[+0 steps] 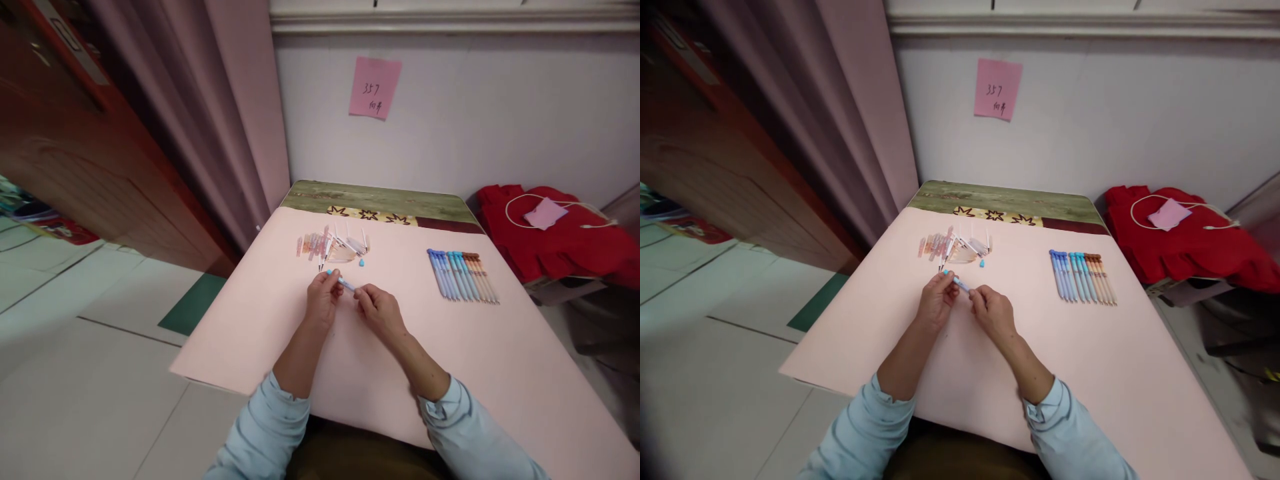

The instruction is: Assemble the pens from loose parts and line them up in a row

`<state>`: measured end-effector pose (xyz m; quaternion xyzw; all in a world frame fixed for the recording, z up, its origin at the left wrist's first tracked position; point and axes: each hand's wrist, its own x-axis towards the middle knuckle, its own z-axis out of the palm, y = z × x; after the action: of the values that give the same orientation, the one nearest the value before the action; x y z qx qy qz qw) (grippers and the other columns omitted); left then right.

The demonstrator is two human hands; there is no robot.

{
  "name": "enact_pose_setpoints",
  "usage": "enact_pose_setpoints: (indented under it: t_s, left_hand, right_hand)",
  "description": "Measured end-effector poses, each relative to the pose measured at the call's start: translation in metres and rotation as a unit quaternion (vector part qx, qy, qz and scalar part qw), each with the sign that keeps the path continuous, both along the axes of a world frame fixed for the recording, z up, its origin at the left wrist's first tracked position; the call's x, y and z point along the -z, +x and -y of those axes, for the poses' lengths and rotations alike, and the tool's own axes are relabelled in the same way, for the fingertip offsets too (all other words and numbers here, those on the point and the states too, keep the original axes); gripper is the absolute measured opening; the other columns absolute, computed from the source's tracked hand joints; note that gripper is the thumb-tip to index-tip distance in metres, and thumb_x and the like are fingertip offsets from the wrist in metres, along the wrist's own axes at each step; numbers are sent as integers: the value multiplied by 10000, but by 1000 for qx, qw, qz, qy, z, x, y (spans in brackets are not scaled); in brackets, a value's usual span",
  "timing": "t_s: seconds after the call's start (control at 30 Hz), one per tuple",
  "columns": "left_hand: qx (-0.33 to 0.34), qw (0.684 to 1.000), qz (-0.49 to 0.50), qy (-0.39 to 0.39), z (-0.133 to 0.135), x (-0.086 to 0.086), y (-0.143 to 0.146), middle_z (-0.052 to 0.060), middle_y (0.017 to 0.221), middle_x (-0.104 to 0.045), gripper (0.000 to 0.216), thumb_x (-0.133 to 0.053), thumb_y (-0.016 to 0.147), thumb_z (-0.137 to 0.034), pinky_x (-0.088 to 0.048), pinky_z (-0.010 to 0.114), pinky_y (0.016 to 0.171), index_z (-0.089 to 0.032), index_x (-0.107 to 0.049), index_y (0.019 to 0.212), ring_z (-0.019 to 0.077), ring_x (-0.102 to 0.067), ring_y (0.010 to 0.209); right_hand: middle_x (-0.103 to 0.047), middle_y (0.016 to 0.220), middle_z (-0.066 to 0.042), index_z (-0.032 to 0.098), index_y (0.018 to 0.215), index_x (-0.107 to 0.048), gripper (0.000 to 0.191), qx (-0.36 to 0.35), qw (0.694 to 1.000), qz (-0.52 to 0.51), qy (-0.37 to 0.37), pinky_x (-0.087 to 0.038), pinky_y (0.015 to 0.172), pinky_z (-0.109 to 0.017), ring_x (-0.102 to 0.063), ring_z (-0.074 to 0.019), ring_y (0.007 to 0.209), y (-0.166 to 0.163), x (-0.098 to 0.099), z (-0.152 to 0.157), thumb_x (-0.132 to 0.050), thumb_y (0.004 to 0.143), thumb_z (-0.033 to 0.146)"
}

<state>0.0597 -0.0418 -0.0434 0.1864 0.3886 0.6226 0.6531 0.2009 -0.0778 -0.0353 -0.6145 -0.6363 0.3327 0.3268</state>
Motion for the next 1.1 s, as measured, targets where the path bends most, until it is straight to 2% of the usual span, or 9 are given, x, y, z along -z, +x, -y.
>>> enact_pose_setpoints:
  t_s: [0.13, 0.27, 0.43, 0.6, 0.73, 0.9, 1.1]
  left_hand:
    - [-24, 1000, -10, -2, 0, 0, 1, -31, 608, -579, 355, -858, 633, -331, -387, 186, 520, -146, -576, 743, 58, -527, 526]
    - [-3, 1000, 0, 1, 0, -1, 1, -20, 689, -616, 358, -861, 627, -320, -396, 186, 520, -144, -609, 812, 51, -538, 537]
    - [-9, 1000, -9, -2, 0, 0, 1, -26, 651, -593, 368, -880, 594, -293, -381, 179, 499, -144, -573, 730, 40, -514, 512]
    - [-21, 1000, 0, -5, 0, -1, 2, -15, 727, -635, 414, -885, 587, -281, -399, 181, 516, -153, -600, 859, 47, -538, 532]
    - [-15, 1000, -10, -1, 1, -1, 2, -27, 649, -593, 367, -870, 610, -295, -377, 179, 503, -143, -567, 749, 41, -512, 510]
    - [-18, 1000, 3, -1, 0, 0, 1, 1, 755, -651, 379, -855, 633, -311, -397, 194, 521, -150, -609, 872, 54, -542, 538]
    - [-33, 999, -7, 1, 1, 0, 2, -29, 645, -596, 378, -852, 638, -364, -382, 189, 506, -146, -574, 774, 52, -521, 511]
  right_hand:
    - [-678, 632, 7, 237, 783, -639, 329, 2, 1000, 7, 1, -394, 579, -240, -605, -162, 582, 0, -1, 0, -448, 938, 455]
    - [-679, 632, 4, 239, 771, -633, 336, 2, 1000, 6, -2, -396, 569, -242, -607, -166, 576, 0, 0, 0, -444, 938, 462]
    - [-683, 639, 0, 239, 792, -644, 337, -2, 1000, 11, 1, -400, 574, -247, -614, -170, 581, -1, 0, 0, -447, 937, 471]
    - [-680, 633, 0, 236, 775, -636, 341, 0, 1000, 14, 5, -394, 580, -247, -613, -170, 587, -1, -1, 0, -442, 942, 461]
    - [-679, 634, 1, 236, 786, -640, 339, 3, 1000, 13, 4, -395, 581, -248, -608, -170, 579, -1, -1, 1, -442, 940, 463]
    - [-670, 619, 9, 240, 772, -636, 344, 7, 1000, 10, 4, -396, 585, -243, -602, -163, 573, -1, 0, 1, -436, 946, 460]
    - [-661, 603, 11, 239, 776, -644, 351, 8, 1000, 14, 6, -386, 575, -242, -592, -161, 557, -1, 1, 0, -434, 947, 463]
